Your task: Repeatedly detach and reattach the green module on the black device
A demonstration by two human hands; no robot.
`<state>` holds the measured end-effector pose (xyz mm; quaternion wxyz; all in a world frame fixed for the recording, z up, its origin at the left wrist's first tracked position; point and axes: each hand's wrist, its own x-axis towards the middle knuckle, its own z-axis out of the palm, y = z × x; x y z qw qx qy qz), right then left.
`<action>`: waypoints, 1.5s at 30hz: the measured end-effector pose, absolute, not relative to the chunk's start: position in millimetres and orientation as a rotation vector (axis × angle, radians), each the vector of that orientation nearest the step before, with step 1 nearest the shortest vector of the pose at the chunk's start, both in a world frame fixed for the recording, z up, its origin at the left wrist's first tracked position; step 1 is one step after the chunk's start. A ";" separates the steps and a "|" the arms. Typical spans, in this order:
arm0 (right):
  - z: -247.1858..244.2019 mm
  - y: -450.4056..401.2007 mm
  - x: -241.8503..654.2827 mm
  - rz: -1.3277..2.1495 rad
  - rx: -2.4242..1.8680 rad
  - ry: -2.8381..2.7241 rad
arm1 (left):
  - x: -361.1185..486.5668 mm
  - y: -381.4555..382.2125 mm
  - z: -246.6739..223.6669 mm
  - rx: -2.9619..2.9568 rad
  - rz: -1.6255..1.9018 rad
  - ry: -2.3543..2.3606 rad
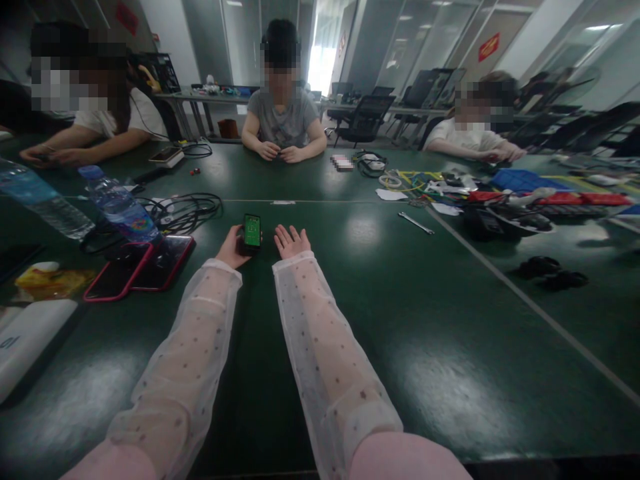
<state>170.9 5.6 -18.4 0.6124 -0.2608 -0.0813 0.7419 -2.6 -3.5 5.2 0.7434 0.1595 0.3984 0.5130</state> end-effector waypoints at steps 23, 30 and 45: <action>-19.7 10.1 160.7 1.680 -0.830 -0.445 | 35.7 1.6 6.2 0.715 1.221 1.131; -27.7 16.8 161.9 1.784 -0.877 -0.411 | 54.6 -14.6 31.8 0.961 1.357 1.192; -22.2 8.2 159.1 1.738 -0.784 -0.306 | 60.5 -22.6 45.3 1.186 1.390 1.329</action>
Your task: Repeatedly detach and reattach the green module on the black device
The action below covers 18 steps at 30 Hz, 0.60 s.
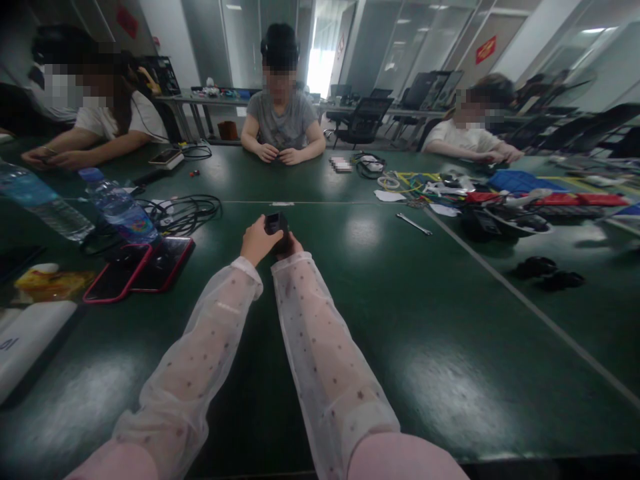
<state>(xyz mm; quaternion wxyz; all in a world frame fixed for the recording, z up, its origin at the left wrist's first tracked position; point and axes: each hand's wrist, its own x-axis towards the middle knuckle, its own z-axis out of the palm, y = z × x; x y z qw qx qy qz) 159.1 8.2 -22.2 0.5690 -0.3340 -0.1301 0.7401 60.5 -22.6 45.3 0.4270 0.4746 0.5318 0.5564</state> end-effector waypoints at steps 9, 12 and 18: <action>-26.5 17.5 162.5 1.744 -0.611 -0.128 | 16.0 -6.8 49.0 0.526 1.291 0.856; -27.9 16.7 164.7 1.751 -0.559 -0.159 | 7.5 -9.9 38.8 0.362 1.195 0.718; -25.2 14.3 164.2 1.755 -0.576 -0.176 | 11.9 -10.0 11.6 0.219 1.146 0.636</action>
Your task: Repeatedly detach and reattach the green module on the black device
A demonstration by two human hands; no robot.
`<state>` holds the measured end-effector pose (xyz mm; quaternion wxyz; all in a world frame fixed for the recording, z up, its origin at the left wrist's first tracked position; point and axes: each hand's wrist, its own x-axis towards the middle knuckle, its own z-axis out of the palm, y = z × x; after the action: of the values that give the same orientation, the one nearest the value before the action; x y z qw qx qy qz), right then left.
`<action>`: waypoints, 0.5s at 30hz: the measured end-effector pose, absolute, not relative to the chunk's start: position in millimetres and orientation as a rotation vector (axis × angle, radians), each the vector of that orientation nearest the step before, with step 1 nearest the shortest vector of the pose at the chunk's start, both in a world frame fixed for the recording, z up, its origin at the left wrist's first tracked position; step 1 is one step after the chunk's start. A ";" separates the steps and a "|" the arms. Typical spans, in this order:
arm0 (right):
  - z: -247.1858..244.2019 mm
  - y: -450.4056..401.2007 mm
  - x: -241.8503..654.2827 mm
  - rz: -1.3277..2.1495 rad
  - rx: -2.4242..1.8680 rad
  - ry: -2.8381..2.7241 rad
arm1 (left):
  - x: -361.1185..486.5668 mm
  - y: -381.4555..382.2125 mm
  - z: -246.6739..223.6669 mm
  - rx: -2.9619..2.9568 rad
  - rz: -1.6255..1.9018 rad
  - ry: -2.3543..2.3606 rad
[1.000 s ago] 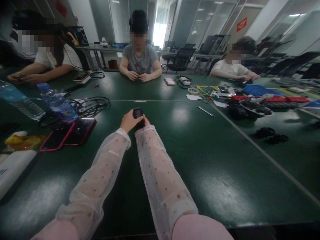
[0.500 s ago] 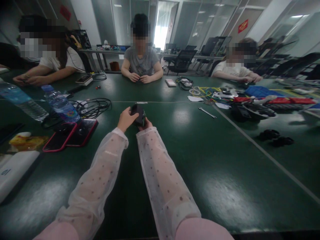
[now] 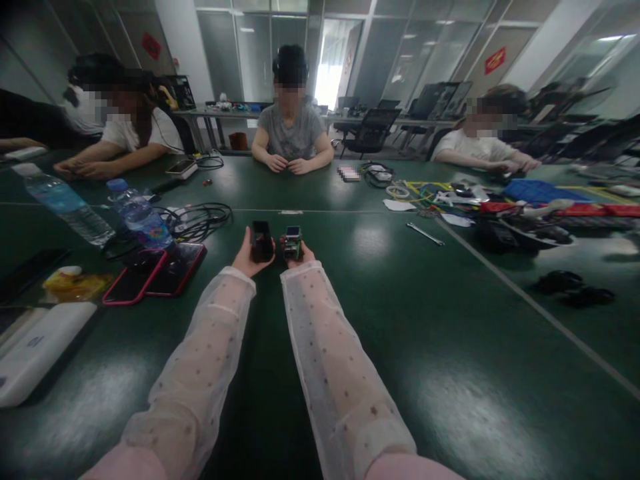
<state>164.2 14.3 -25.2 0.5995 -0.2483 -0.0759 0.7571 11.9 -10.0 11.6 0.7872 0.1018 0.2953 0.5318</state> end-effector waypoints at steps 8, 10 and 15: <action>-23.6 12.5 168.5 1.838 -0.535 -0.173 | 14.8 -0.4 -3.4 0.272 1.103 0.632; -22.9 11.8 168.9 1.834 -0.535 -0.175 | 15.6 1.3 -5.4 0.278 1.112 0.656; -19.9 8.2 168.7 1.798 -0.545 -0.189 | 16.8 1.4 -5.7 0.285 1.137 0.700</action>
<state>168.7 8.2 -19.9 0.5863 -0.2338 -0.0813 0.7714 16.8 1.4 -5.7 0.7759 0.1319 0.3232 0.5255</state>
